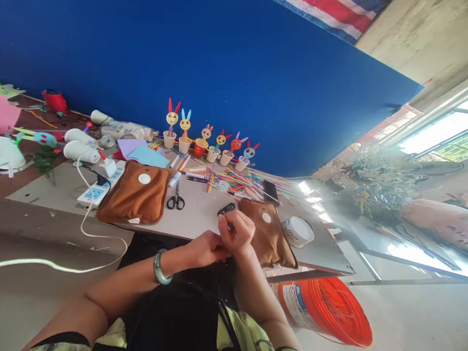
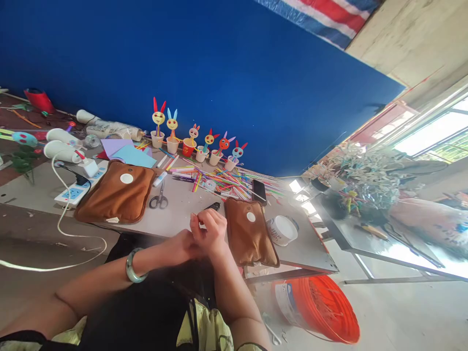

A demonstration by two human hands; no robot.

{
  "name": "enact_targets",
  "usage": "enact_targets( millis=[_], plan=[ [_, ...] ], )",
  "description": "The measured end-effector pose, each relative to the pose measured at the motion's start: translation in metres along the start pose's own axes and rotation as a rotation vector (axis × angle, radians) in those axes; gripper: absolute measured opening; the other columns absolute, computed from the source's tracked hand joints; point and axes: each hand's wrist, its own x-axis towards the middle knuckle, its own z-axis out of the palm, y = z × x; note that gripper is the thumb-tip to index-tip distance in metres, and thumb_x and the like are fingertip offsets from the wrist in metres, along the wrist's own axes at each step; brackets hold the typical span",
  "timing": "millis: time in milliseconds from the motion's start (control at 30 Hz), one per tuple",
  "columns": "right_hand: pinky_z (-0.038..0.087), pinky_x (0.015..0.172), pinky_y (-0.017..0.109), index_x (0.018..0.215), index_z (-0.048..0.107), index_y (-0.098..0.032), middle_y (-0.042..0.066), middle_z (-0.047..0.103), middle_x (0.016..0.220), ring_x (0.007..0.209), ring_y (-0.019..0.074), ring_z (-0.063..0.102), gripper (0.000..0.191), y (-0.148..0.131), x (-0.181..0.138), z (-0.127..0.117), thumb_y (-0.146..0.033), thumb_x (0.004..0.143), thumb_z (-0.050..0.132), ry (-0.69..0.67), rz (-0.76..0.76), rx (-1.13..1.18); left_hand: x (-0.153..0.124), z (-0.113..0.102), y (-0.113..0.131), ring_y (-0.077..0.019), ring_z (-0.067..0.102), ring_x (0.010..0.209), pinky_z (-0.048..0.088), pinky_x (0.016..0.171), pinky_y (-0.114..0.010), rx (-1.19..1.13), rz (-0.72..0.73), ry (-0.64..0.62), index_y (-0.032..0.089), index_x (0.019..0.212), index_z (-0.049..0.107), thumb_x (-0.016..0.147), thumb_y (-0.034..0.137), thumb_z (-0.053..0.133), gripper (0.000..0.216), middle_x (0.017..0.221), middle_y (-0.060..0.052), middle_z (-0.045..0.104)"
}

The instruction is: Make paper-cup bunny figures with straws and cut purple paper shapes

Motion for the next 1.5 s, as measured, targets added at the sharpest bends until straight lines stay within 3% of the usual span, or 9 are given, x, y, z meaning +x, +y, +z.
enact_targets(
  millis=[267,400,567,767,1000,1100,1200,1333,1500],
  plan=[
    [0.04,0.054,0.025,0.068,0.048,-0.022,-0.003,0.053,0.058,0.053,0.0104,0.048,0.027,0.002,-0.006,-0.009,-0.011,0.091,0.057,-0.011,0.0,-0.045,-0.005,-0.019,0.015,-0.0122,0.058,0.064,0.044,0.064,-0.024,0.059,-0.04,0.057,0.014,0.077,0.067,0.099,0.027,0.043,0.035,0.069,-0.002,0.067],
    [0.039,0.053,0.025,0.068,0.047,-0.022,-0.003,0.052,0.058,0.052,0.0099,0.046,0.028,0.003,-0.012,-0.008,-0.011,0.091,0.058,-0.018,0.007,-0.052,-0.01,-0.024,0.019,-0.0116,0.057,0.066,0.041,0.065,-0.024,0.175,0.021,0.08,0.015,0.075,0.066,0.095,0.021,0.047,0.028,0.071,-0.001,0.065],
    [0.04,0.057,0.026,0.067,0.046,-0.022,-0.004,0.051,0.057,0.051,0.0099,0.045,0.029,0.006,-0.023,-0.004,-0.012,0.091,0.059,-0.016,0.04,-0.055,-0.013,-0.043,0.035,-0.0129,0.056,0.074,0.039,0.067,-0.025,0.323,0.168,0.299,0.016,0.072,0.069,0.092,0.024,0.06,0.023,0.075,-0.002,0.06],
    [0.033,0.052,0.024,0.064,0.043,-0.022,-0.006,0.044,0.054,0.049,0.0092,0.041,0.032,0.008,-0.036,0.012,-0.013,0.091,0.058,-0.076,0.084,-0.016,-0.001,-0.065,0.059,-0.0127,0.057,0.071,0.043,0.066,-0.025,0.297,0.245,0.56,0.018,0.074,0.073,0.083,0.02,0.071,0.01,0.073,-0.001,0.061],
    [0.03,0.051,0.024,0.064,0.047,-0.021,-0.003,0.049,0.055,0.049,0.0097,0.04,0.03,0.017,-0.045,0.048,-0.023,0.094,0.051,-0.26,0.146,-0.008,0.022,-0.079,0.086,-0.0147,0.057,0.073,0.048,0.076,-0.03,0.512,0.37,0.628,0.018,0.062,0.056,0.092,0.035,0.066,0.036,0.073,-0.003,0.061],
    [0.032,0.054,0.024,0.066,0.051,-0.02,-0.002,0.053,0.057,0.052,0.0105,0.046,0.031,0.021,-0.053,0.061,-0.03,0.095,0.051,-0.398,0.239,-0.029,0.039,-0.122,0.081,-0.0196,0.063,0.094,0.049,0.091,-0.033,0.701,0.245,0.756,0.017,0.089,0.065,0.093,0.027,0.061,0.011,0.096,-0.008,0.068],
    [0.031,0.055,0.024,0.068,0.054,-0.02,-0.001,0.056,0.059,0.055,0.0114,0.049,0.03,0.023,-0.06,0.068,-0.033,0.094,0.052,-0.484,0.314,-0.059,0.056,-0.182,0.066,-0.0269,0.061,0.116,0.047,0.101,-0.039,0.869,-0.073,0.853,0.015,0.127,0.059,0.086,0.022,0.067,0.042,0.128,-0.016,0.063],
    [0.031,0.056,0.023,0.068,0.054,-0.021,-0.001,0.057,0.059,0.055,0.0117,0.049,0.027,0.023,-0.063,0.068,-0.034,0.092,0.055,-0.508,0.387,-0.023,0.065,-0.251,0.044,-0.0365,0.057,0.125,0.045,0.105,-0.049,0.932,-0.5,0.864,0.014,0.133,0.058,0.086,0.028,0.064,0.049,0.133,-0.021,0.059],
    [0.034,0.056,0.023,0.068,0.053,-0.022,-0.002,0.059,0.06,0.055,0.0113,0.05,0.024,0.021,-0.062,0.065,-0.032,0.089,0.057,-0.507,0.475,0.079,0.052,-0.305,0.013,-0.0446,0.038,0.142,0.033,0.111,-0.062,0.965,-0.727,1.077,0.009,0.136,0.055,0.081,0.024,0.066,0.058,0.149,-0.029,0.042]
  ],
)
